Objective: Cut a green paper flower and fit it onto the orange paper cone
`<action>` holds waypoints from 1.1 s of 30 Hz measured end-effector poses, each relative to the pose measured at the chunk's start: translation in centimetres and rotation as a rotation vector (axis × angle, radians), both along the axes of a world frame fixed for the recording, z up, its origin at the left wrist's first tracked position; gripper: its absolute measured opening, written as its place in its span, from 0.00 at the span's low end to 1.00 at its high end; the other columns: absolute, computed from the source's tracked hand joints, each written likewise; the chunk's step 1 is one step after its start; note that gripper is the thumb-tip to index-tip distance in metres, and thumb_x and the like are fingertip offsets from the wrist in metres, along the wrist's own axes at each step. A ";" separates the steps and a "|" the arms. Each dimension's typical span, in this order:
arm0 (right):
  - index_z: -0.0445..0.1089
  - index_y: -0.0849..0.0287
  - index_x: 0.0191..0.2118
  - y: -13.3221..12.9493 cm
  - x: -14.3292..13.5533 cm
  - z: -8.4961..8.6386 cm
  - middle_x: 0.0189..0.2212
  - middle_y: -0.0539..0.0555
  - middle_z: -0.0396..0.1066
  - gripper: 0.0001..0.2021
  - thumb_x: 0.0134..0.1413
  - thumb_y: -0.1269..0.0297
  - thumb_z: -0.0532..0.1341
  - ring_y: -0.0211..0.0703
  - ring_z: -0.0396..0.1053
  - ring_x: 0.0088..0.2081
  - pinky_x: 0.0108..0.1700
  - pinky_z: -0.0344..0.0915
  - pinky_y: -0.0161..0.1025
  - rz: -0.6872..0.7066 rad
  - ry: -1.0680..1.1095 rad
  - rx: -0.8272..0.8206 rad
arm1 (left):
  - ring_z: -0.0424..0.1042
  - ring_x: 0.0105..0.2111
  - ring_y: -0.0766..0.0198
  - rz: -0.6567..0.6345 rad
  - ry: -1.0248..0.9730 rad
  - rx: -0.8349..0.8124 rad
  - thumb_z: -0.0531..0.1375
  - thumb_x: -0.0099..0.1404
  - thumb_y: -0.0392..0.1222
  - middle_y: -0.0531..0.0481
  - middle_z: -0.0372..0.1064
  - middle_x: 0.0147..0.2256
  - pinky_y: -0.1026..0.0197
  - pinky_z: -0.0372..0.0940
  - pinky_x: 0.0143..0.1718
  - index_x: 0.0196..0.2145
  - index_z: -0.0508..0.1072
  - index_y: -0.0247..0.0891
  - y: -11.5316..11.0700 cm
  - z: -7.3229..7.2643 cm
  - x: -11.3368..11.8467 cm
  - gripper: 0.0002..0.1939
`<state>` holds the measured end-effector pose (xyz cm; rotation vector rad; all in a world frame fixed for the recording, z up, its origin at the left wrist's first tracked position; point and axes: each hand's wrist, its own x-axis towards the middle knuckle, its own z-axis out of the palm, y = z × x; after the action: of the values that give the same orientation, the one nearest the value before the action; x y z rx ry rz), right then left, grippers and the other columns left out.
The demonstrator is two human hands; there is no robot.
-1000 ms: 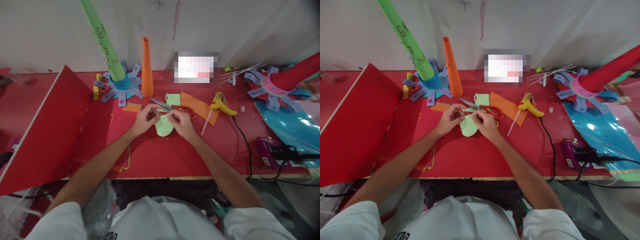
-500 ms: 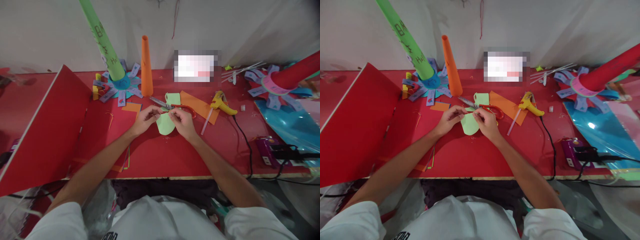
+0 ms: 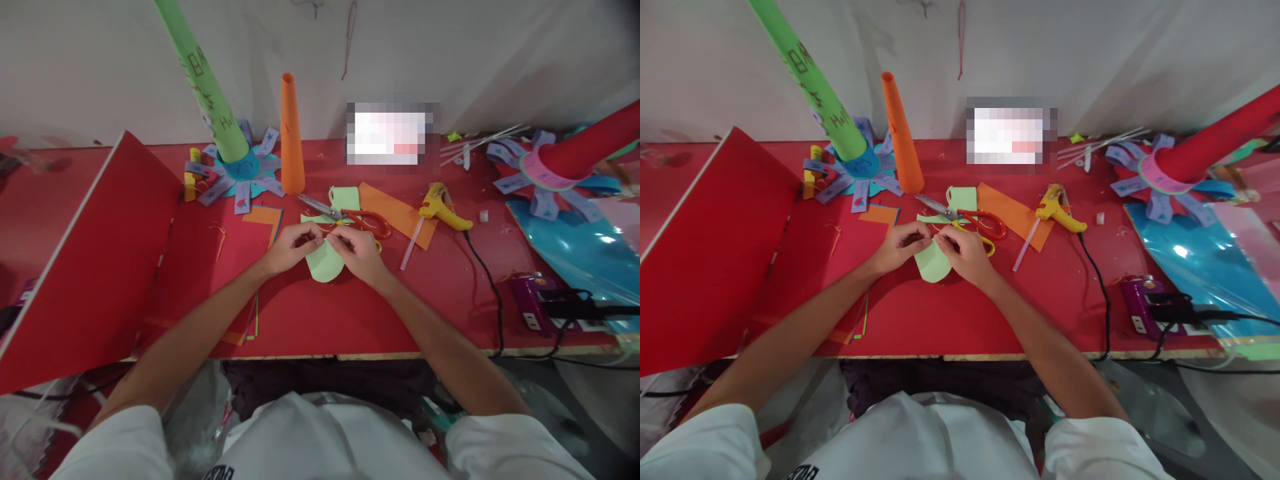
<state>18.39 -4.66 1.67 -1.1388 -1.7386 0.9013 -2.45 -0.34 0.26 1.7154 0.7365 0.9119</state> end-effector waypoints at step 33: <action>0.67 0.55 0.29 1.8 1.6 -1.2 0.23 0.46 0.53 0.24 0.65 0.39 0.63 0.38 0.52 0.26 0.30 0.48 0.40 -0.196 0.233 -0.081 | 0.69 0.27 0.72 0.058 -0.190 -0.139 0.71 0.67 0.58 0.55 0.67 0.29 0.68 0.68 0.30 0.37 0.73 0.38 0.3 -0.5 0.3 0.20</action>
<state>19.98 -2.91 0.44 -1.1831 -1.3883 0.9490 -2.18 -0.04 -0.20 1.4699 0.7089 1.0242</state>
